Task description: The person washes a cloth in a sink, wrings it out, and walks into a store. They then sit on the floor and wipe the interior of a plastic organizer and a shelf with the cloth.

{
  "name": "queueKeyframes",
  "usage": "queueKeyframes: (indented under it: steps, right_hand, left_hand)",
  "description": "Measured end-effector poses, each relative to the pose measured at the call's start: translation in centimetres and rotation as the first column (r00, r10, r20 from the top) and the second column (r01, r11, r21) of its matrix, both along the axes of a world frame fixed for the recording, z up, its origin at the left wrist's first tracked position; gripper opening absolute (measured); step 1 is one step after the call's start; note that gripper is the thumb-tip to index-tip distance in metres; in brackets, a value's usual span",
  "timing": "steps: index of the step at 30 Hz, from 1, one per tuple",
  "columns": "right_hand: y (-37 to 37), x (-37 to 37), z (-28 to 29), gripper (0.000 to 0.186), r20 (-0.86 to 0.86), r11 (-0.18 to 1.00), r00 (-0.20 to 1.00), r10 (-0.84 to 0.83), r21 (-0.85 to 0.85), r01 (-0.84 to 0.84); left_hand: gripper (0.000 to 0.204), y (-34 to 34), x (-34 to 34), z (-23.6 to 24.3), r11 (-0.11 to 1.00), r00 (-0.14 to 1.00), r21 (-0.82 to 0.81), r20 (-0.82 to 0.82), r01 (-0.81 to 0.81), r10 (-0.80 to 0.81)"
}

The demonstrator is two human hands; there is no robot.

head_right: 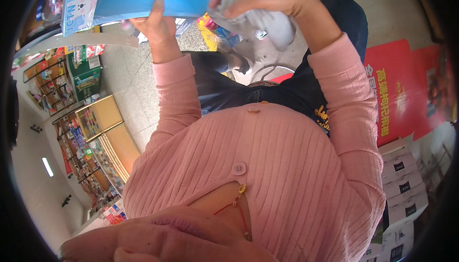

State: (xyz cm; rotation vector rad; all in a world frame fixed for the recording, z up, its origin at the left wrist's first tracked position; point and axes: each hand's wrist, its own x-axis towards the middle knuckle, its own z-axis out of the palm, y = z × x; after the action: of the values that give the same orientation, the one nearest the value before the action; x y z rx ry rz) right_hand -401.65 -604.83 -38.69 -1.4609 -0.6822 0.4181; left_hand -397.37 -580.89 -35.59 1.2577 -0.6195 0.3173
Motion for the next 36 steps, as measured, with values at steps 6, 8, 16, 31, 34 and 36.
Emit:
queueKeyframes:
  steps: [6, 8, 16, 31, 34, 36]
  right_hand:
    - [7.1, -2.0, -3.3, 0.063, 0.434, 0.911, 0.851, -0.295, -0.14, 0.387]
    - [6.9, -1.9, -3.9, 0.068, 0.614, 0.822, 0.741, -0.272, -0.252, 0.511]
    - [1.9, -0.1, -3.0, 0.07, 0.769, 0.506, 0.527, -0.362, -0.313, 0.804]
    - [0.3, 2.2, -4.6, 0.064, 0.201, 0.475, 0.484, -0.852, -0.094, 0.875]
    - [-0.6, 2.5, -5.7, 0.068, 0.14, 0.657, 0.76, -0.635, -0.419, 0.627]
    - [-0.8, 3.0, -6.4, 0.066, 0.128, 0.618, 0.68, -0.722, -0.321, 0.717]
  left_hand:
    - [0.048, -0.9, -0.1, 0.8, 0.999, 0.997, -0.004, 0.057, -0.054, 0.054]
    - [0.049, -0.7, -0.3, 1.2, 0.996, 0.996, -0.008, 0.031, -0.085, 0.085]
    - [0.051, -1.1, -0.4, 0.5, 0.985, 0.986, -0.087, -0.094, -0.149, 0.14]
    - [0.058, 2.0, -1.3, -2.8, 0.96, 0.9, -0.202, -0.425, -0.194, 0.093]
    - [0.058, 2.6, -1.3, -2.3, 0.953, 0.901, -0.236, -0.429, -0.187, 0.071]
    - [0.06, 3.3, -1.2, -2.5, 0.96, 0.908, -0.205, -0.41, -0.189, 0.091]
